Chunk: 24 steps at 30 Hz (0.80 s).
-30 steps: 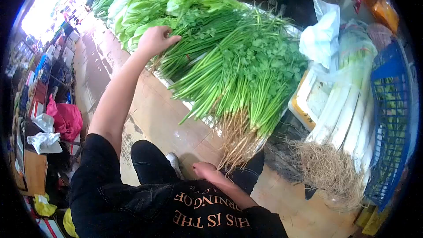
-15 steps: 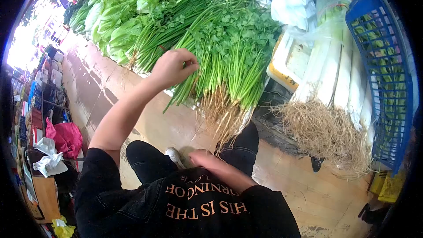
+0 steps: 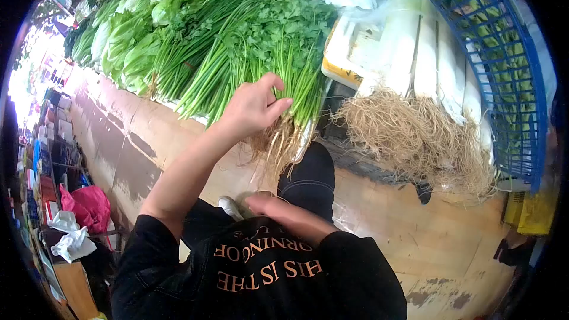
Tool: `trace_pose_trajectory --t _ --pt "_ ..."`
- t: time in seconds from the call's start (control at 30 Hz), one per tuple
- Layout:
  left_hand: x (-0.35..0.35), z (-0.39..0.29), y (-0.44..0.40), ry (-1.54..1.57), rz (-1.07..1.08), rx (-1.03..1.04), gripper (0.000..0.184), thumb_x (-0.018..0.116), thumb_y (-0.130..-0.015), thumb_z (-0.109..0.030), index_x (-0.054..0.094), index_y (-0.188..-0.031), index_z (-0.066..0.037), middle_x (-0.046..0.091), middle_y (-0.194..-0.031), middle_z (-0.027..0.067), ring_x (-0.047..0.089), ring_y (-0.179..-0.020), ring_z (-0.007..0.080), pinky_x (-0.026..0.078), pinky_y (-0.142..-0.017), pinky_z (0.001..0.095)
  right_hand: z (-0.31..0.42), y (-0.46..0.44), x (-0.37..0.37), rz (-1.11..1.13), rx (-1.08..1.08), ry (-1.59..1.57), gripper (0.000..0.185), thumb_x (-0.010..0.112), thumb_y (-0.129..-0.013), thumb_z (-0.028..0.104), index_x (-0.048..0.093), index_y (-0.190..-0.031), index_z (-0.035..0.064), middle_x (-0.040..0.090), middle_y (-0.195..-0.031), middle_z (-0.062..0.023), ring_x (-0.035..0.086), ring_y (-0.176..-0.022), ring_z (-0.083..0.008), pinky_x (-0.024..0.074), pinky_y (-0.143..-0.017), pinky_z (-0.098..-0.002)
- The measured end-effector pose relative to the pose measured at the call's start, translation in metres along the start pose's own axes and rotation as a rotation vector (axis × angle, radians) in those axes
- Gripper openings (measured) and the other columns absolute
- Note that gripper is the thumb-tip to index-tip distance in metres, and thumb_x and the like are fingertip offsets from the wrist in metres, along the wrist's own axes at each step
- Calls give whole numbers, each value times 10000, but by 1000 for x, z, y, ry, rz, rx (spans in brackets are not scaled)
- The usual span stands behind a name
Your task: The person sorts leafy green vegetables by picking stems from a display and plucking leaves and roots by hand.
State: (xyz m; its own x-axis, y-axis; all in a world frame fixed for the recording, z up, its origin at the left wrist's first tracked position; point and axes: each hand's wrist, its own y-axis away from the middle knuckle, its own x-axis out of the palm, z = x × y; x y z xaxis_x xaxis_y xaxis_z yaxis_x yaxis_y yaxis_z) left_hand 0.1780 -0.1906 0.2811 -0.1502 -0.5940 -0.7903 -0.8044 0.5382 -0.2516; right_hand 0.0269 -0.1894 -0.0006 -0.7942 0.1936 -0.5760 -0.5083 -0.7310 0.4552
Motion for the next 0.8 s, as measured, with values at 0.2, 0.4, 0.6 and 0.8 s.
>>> trace_pose_trajectory --t 0.2,0.4,0.6,0.8 --pt "8 13 6 319 -25 -164 263 644 -778 -112 456 -944 -34 538 -531 11 527 -507 72 370 -441 231 8 10 -10 -20 -18 40 218 502 -774 224 619 -925 118 626 -899 -172 600 -869 -347 470 -753 -451" --pt "-6 11 15 751 -215 -372 238 617 -795 -66 421 -928 -77 552 -668 19 536 -543 87 400 -444 200 6 7 -8 -4 -24 114 214 512 -780 225 617 -936 122 631 -896 -157 604 -864 -335 476 -752 -435" --pt "-14 27 30 1110 -339 -485 209 598 -821 -101 413 -919 -101 514 -727 4 606 -611 165 444 -452 218 5 7 -8 36 -13 104 241 511 -795 253 615 -985 148 629 -940 -143 598 -895 -324 474 -765 -422" --pt "-27 42 50 1207 -472 -479 219 579 -833 -74 404 -964 -64 530 -760 42 578 -599 139 437 -483 226 5 4 -8 74 61 102 274 503 -801 266 598 -1032 151 619 -988 -140 588 -932 -317 465 -791 -421"
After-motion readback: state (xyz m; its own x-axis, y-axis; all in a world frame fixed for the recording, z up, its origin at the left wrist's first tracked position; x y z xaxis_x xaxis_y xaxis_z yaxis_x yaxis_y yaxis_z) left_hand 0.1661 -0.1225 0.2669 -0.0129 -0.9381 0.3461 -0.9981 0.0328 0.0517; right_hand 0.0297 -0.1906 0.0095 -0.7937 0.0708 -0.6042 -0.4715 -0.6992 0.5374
